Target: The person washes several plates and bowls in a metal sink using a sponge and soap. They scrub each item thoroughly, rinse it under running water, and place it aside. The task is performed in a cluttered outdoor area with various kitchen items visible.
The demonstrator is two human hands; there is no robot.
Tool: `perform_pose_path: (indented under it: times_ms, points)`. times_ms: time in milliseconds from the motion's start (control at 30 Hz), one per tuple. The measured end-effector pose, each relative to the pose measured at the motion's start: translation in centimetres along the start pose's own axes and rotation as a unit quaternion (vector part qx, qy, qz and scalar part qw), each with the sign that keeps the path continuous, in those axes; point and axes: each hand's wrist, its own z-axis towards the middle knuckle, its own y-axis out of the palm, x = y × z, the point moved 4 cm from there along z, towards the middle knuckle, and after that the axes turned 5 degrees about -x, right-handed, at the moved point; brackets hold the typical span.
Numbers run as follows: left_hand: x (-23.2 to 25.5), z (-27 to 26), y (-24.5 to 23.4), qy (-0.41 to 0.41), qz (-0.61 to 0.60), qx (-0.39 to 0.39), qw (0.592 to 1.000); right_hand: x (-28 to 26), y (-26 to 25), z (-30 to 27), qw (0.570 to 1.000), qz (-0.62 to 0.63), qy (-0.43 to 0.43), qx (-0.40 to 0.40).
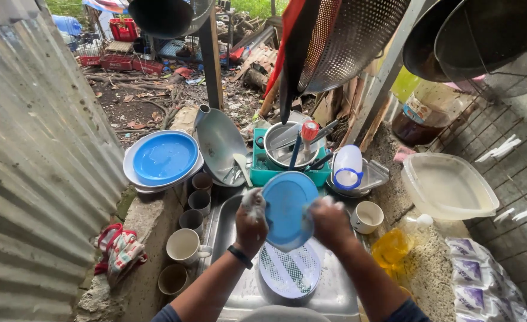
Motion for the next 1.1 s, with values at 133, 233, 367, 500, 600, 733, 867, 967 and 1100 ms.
perform_pose_path:
  times_ms: [133,233,367,500,600,733,867,967,1100]
  points:
    - [1.0,-1.8,2.5,-0.072,-0.140,-0.017,0.987,0.2,-2.9,2.9,0.983,0.051,0.065,0.165]
    - [-0.9,-1.8,4.0,-0.035,-0.089,-0.022,0.995,-4.5,-6.9,3.4,0.954,0.231,-0.007,0.189]
    - [-2.5,-0.5,2.3,0.003,0.025,-0.009,1.000,-4.7,-6.4,0.8,0.947,0.292,-0.119,0.066]
    - [1.1,1.1,-0.8,0.041,0.037,-0.040,0.998,1.8,1.7,0.8,0.997,0.053,-0.038,0.038]
    - [2.2,0.3,1.5,-0.098,-0.119,-0.089,0.984,3.6,3.0,2.6,0.982,0.141,0.042,0.115]
    - [-5.0,-0.8,6.2,0.059,-0.026,-0.073,0.995,-3.9,-4.0,2.2,0.955,0.230,-0.102,0.160]
    - [-4.8,1.1,3.3,-0.115,-0.319,-0.081,0.937,-6.2,-7.8,0.1,0.945,0.273,-0.164,-0.069]
    - [-3.2,0.9,2.5,-0.383,-0.456,-0.109,0.796,-6.1,-8.6,-0.7,0.930,0.268,-0.183,-0.172]
    - [3.7,2.1,-1.5,-0.439,-0.390,-0.205,0.783,-3.2,-5.8,-0.5,0.922,0.360,-0.131,-0.054]
